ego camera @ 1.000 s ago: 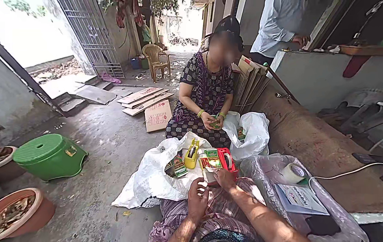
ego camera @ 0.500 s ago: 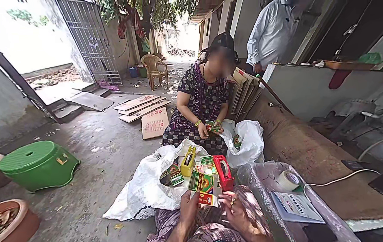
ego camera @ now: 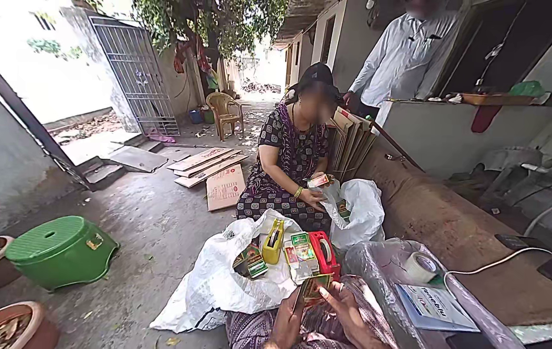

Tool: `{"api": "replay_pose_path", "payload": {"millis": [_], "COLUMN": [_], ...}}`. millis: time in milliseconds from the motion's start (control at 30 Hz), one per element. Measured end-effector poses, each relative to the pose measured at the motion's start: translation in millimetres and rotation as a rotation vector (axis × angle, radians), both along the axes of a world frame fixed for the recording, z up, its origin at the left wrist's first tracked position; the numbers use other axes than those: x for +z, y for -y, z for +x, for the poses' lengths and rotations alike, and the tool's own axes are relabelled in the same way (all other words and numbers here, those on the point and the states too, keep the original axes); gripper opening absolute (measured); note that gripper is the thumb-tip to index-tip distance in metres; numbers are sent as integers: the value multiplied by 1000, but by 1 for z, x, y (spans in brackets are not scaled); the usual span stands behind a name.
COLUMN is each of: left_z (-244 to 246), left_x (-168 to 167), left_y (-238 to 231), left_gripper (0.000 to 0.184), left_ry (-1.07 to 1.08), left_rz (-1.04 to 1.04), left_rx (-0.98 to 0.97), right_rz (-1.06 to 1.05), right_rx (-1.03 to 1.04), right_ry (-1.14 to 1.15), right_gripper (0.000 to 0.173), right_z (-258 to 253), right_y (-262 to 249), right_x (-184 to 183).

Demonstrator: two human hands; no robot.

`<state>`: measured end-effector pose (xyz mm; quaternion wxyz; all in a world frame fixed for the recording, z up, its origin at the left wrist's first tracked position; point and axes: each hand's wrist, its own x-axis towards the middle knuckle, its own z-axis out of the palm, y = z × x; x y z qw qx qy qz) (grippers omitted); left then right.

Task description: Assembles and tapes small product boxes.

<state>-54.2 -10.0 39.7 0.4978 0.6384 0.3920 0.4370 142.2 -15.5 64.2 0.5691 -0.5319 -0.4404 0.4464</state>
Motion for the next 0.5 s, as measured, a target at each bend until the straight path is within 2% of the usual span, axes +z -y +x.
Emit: {"api": "replay_pose_path", "payload": {"millis": [100,167,233,267,333,400,433,500], "left_z": [-1,0,5,5,2,3,6,17], "left_x": [0,0,-3,-4,-2,5,7,6], "left_y": [-2,-5,-7,-6,-7,-5,0,11], "left_gripper": [38,38,32,33,70,102,114,120], "left_ry": [38,119,167,106,-220,-568,-696,-869], "left_rz": [-84,-111,-46,42,303,515,544,519], "left_rx": [26,66,213,304,422,409,349,286], "right_rz": [43,22,-8,-31,-107,-187,-176,-112], "right_rx": [154,181,147,123,116,187,215,251], "right_ry": [-80,-51,96,250,559,768,827,912], "right_gripper": [28,25,19,18,26,36,36,32], "right_z": [11,15,18,20,23,18,13,-1], "right_y": [3,3,-1,-4,-10,-10,-10,-5], "right_x": [0,1,1,0,3,14,16,21]}}
